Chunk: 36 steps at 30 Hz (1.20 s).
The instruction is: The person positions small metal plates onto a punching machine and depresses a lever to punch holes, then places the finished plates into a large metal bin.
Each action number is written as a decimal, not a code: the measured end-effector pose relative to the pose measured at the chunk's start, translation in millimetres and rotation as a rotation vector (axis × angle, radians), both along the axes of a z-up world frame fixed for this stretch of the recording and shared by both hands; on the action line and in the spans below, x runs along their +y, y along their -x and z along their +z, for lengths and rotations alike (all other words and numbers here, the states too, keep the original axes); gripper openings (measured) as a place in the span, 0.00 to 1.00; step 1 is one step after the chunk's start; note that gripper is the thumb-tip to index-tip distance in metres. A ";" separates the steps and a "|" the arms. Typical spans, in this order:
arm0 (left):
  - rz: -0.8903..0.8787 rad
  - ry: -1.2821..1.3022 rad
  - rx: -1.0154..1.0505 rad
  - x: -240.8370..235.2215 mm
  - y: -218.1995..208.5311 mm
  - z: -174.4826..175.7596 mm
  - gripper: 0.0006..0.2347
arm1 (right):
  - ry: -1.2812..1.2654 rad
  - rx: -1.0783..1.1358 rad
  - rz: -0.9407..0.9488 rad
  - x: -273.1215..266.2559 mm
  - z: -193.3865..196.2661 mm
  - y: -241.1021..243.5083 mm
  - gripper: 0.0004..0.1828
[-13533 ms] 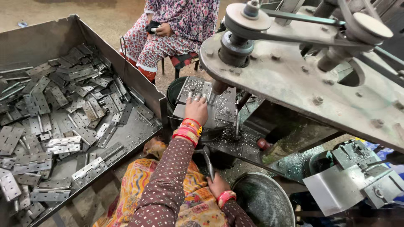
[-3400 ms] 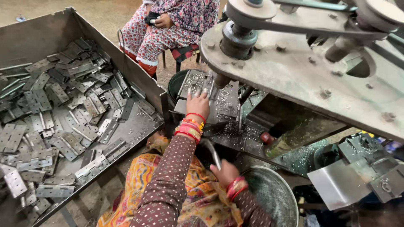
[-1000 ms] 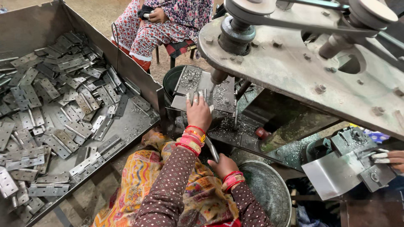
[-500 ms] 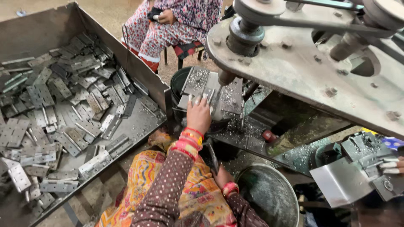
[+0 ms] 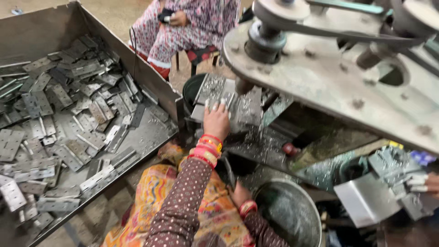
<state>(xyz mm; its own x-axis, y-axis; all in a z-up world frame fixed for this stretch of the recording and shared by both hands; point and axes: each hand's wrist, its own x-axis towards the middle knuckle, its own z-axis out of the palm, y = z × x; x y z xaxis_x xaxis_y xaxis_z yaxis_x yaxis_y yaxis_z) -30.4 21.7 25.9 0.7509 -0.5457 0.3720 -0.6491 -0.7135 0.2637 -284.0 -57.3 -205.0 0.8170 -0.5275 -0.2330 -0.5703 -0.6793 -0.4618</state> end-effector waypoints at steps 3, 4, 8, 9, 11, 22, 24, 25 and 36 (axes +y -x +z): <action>0.002 0.050 -0.113 -1.2 0.5 -8.8 0.12 | 0.022 0.013 0.020 1.4 9.1 -2.6 0.25; 0.011 0.061 -0.158 -3.3 -0.8 -9.9 0.12 | 0.016 -0.024 0.021 0.2 22.4 -3.7 0.24; 0.008 -0.007 -0.135 -9.8 -13.8 -9.6 0.12 | -0.011 0.016 0.018 -11.6 87.3 -10.7 0.24; -0.007 -0.045 -0.078 -13.6 -16.1 -9.1 0.12 | -0.014 0.075 0.009 -16.8 94.9 -12.8 0.26; 0.006 -0.010 -0.041 -17.9 -18.8 -8.5 0.11 | -0.037 -0.006 -0.004 -6.4 85.0 -1.6 0.25; -0.017 0.050 -0.183 3.4 -11.9 -11.2 0.12 | -0.041 0.030 -0.033 -4.8 31.7 -7.0 0.28; -0.021 0.070 -0.177 3.0 -10.2 -12.7 0.12 | -0.048 0.080 0.032 -17.0 60.6 -3.5 0.30; -0.019 0.051 -0.146 0.7 -10.5 -14.0 0.11 | -0.033 0.066 0.036 -18.8 69.3 -7.3 0.29; -0.026 -0.017 0.078 -20.7 -39.3 -38.6 0.06 | -0.037 0.090 0.012 2.6 16.7 -10.3 0.28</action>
<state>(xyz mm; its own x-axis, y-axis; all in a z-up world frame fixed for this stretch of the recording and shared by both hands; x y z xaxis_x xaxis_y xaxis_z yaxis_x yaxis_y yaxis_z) 9.0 1.0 -12.7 0.7623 -0.5714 0.3038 -0.6459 -0.7011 0.3020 -273.7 -54.7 -188.3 0.7980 -0.5076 -0.3250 -0.6027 -0.6699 -0.4336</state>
